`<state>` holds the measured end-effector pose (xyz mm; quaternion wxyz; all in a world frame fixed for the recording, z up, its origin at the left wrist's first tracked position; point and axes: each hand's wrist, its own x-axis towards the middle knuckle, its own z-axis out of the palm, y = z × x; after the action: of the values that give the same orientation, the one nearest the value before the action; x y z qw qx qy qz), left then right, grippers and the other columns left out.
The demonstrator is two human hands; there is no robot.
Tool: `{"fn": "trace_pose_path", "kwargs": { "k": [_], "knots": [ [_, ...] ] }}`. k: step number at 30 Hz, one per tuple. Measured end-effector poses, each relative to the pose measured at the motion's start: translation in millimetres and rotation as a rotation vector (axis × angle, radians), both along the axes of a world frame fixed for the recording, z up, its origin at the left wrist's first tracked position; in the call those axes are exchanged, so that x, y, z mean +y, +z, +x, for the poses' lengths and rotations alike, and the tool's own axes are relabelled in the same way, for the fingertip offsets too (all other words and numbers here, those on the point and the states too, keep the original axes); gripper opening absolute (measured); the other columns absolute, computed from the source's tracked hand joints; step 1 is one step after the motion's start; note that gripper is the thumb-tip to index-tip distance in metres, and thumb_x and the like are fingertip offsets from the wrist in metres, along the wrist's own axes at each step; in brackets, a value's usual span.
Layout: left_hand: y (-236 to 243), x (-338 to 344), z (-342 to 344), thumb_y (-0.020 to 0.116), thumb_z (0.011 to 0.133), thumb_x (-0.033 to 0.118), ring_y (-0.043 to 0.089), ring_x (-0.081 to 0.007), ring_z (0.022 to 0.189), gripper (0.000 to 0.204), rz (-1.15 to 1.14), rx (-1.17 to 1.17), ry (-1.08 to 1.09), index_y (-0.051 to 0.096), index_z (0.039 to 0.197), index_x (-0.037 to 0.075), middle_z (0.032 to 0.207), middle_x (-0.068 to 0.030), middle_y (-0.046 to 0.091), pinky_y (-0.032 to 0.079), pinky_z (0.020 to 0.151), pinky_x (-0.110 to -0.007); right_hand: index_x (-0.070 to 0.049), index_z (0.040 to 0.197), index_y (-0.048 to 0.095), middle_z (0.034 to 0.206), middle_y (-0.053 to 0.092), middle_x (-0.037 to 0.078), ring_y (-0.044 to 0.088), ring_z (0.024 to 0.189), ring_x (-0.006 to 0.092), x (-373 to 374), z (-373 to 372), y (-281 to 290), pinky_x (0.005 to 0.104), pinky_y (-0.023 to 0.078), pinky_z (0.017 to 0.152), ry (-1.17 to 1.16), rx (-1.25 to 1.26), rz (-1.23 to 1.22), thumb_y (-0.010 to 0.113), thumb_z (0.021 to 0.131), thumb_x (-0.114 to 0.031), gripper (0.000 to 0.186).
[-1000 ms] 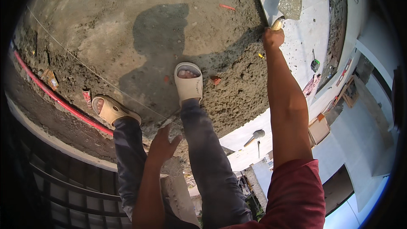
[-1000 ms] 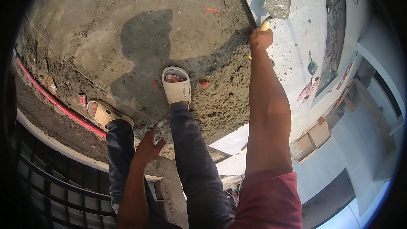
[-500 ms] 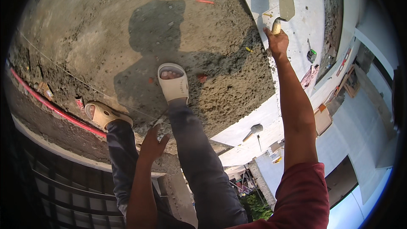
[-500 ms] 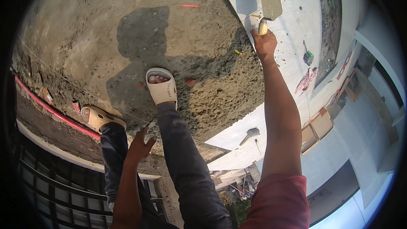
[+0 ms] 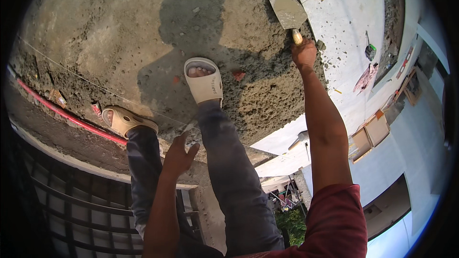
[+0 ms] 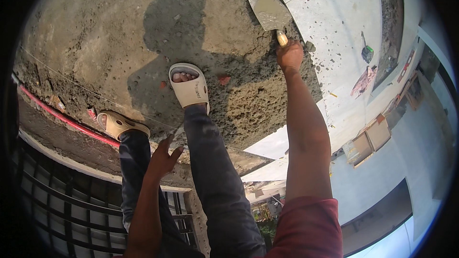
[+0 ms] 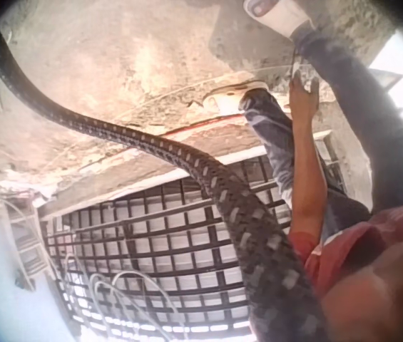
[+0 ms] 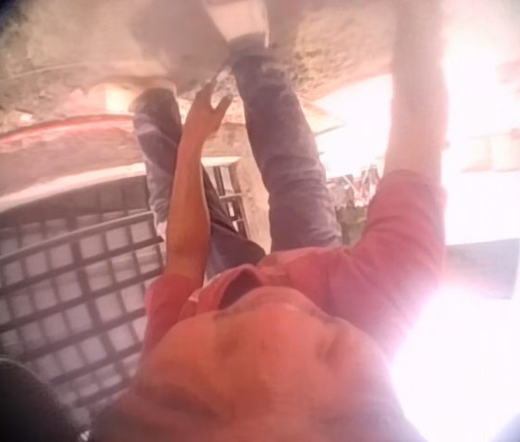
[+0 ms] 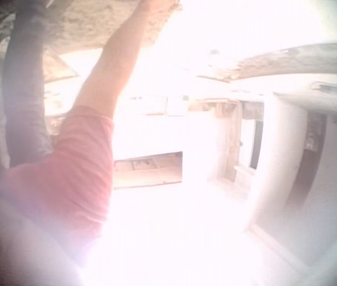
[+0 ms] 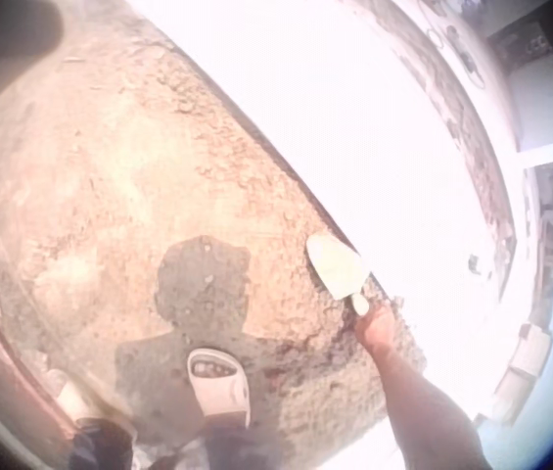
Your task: The person installs a large white floor tile by tapping it into place with a rubber mallet, then spreads wet cement with a trowel to prepare the next section. The person uses tile spacers to maintain gaps between tiles.
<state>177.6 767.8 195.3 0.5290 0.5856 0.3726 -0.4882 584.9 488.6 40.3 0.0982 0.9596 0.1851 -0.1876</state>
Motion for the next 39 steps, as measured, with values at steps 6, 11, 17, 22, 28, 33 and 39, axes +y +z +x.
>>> {"fn": "trace_pose_path", "kwargs": {
  "k": [6, 11, 17, 22, 28, 33, 39],
  "knots": [
    [1.8, 3.7, 2.6, 0.059, 0.094, 0.045, 0.05, -0.0415, 0.129, 0.069, 0.044, -0.03, -0.023, 0.045, 0.14, -0.004, 0.138, -0.0287, 0.05, 0.041, 0.106, -0.046, 0.0, 0.102, 0.065, 0.083, 0.068, 0.015, 0.064, 0.071, 0.0252, -1.2, 43.8, 87.7, 0.0353, 0.051, 0.07, -0.334, 0.023, 0.38, 0.072, 0.086, -0.022, 0.028],
    [1.3, -0.1, 3.6, 0.058, 0.094, 0.045, 0.048, -0.0412, 0.131, 0.068, 0.006, 0.007, 0.023, 0.045, 0.14, -0.004, 0.139, -0.0283, 0.049, 0.039, 0.108, -0.045, 0.0, 0.109, 0.056, 0.078, 0.065, 0.013, 0.059, 0.059, 0.0193, 10.3, 88.2, 178.4, 0.0342, 0.049, 0.058, -0.297, -0.083, 0.376, 0.066, 0.095, -0.029, 0.034],
    [2.1, 1.7, 5.9, 0.056, 0.095, 0.051, 0.045, -0.0406, 0.134, 0.073, 0.027, -0.04, -0.015, 0.043, 0.143, -0.003, 0.144, -0.0282, 0.045, 0.039, 0.108, -0.045, -0.004, 0.136, 0.044, 0.106, 0.065, 0.03, 0.063, 0.097, 0.0467, 60.6, 34.0, 182.8, 0.051, 0.051, 0.085, 0.09, 0.291, -0.004, 0.049, 0.102, -0.04, 0.051],
    [3.1, 4.2, 6.6, 0.058, 0.095, 0.045, 0.046, -0.0415, 0.132, 0.068, 0.066, -0.08, -0.016, 0.043, 0.142, -0.002, 0.14, -0.0282, 0.049, 0.038, 0.109, -0.046, -0.005, 0.142, 0.04, 0.107, 0.066, 0.03, 0.064, 0.1, 0.0471, 87.9, 16.5, 149.8, 0.0537, 0.05, 0.089, -0.114, 0.387, -0.174, 0.038, 0.103, -0.045, 0.055],
    [2.9, 7.0, 9.7, 0.058, 0.095, 0.044, 0.045, -0.0416, 0.133, 0.067, 0.061, -0.065, 0.022, 0.044, 0.142, -0.003, 0.14, -0.0286, 0.049, 0.037, 0.11, -0.045, -0.011, 0.143, 0.041, 0.109, 0.068, 0.026, 0.065, 0.1, 0.0452, 27.6, 4.9, 148.2, 0.0529, 0.051, 0.088, -0.13, 0.381, -0.415, 0.038, 0.103, -0.044, 0.052],
    [3.4, 8.1, 12.5, 0.057, 0.096, 0.044, 0.045, -0.0412, 0.134, 0.068, 0.048, -0.068, 0.002, 0.044, 0.142, -0.004, 0.141, -0.0279, 0.048, 0.037, 0.11, -0.044, -0.014, 0.142, 0.041, 0.113, 0.067, 0.025, 0.065, 0.101, 0.0445, -76.9, -15.0, 155.6, 0.0526, 0.051, 0.088, -0.21, 0.461, -0.494, 0.04, 0.102, -0.044, 0.05],
    [1.5, 9.1, 11.1, 0.056, 0.096, 0.046, 0.045, -0.0409, 0.134, 0.067, 0.041, -0.067, -0.018, 0.044, 0.143, 0.0, 0.143, -0.0275, 0.047, 0.037, 0.11, -0.044, -0.013, 0.132, 0.044, 0.113, 0.067, 0.02, 0.066, 0.1, 0.042, -150.1, -29.0, 182.2, 0.0519, 0.052, 0.088, -0.274, 0.447, -0.759, 0.041, 0.102, -0.043, 0.043]
  ]
}}
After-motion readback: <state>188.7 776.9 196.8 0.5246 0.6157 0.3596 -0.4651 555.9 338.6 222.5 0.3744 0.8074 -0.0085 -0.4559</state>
